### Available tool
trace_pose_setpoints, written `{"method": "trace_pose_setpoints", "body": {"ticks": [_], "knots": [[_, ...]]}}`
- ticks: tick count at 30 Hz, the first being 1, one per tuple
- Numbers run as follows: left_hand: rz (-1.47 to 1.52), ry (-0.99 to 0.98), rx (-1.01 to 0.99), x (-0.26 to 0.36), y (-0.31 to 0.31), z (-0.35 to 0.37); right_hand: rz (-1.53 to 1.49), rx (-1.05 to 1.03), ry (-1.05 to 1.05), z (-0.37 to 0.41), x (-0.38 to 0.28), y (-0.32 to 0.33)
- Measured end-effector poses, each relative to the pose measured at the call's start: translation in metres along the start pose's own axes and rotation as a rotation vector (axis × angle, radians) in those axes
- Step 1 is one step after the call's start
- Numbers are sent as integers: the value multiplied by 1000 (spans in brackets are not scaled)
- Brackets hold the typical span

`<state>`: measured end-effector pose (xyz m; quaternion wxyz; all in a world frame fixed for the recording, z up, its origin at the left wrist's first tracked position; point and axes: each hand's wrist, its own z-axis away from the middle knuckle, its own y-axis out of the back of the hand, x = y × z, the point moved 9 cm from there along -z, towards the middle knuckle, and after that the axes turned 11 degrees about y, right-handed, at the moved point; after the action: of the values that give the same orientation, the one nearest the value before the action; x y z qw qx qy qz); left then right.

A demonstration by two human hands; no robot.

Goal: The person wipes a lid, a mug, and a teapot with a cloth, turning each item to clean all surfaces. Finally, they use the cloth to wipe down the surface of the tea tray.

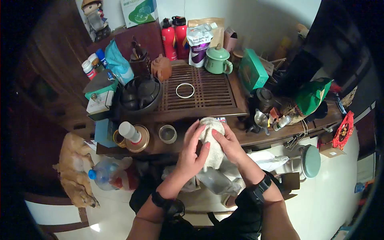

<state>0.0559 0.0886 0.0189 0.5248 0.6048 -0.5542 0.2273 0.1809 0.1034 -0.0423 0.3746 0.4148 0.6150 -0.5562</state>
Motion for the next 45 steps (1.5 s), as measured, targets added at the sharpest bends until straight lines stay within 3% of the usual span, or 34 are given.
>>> {"method": "trace_pose_setpoints", "body": {"ticks": [8, 12, 13, 16, 20, 25, 30, 35, 39, 45], "knots": [[-75, 60, 78, 2, 17, -35, -195, 251, -48, -27, -6, 35], [-221, -88, 107, 3, 0, -85, -455, 241, -136, -33, -2, 48], [-29, 60, 40, -8, -9, -102, -470, 254, -136, -33, -3, 51], [204, 244, -102, -47, -52, -161, -511, 261, -113, -35, -12, 59], [400, 558, -177, -78, -106, -222, -548, 289, -62, -36, -25, 72], [596, 591, -160, -90, -141, -262, -544, 344, -49, -36, -32, 89], [694, 596, -97, -100, -146, -270, -562, 371, -34, -35, -37, 96], [387, 669, 122, -108, -120, -249, -532, 347, -3, -38, -42, 95], [332, 678, 177, -115, -87, -224, -510, 359, 0, -40, -37, 94], [419, 696, -1, -103, -56, -169, -501, 336, -9, -37, -43, 86]]}}
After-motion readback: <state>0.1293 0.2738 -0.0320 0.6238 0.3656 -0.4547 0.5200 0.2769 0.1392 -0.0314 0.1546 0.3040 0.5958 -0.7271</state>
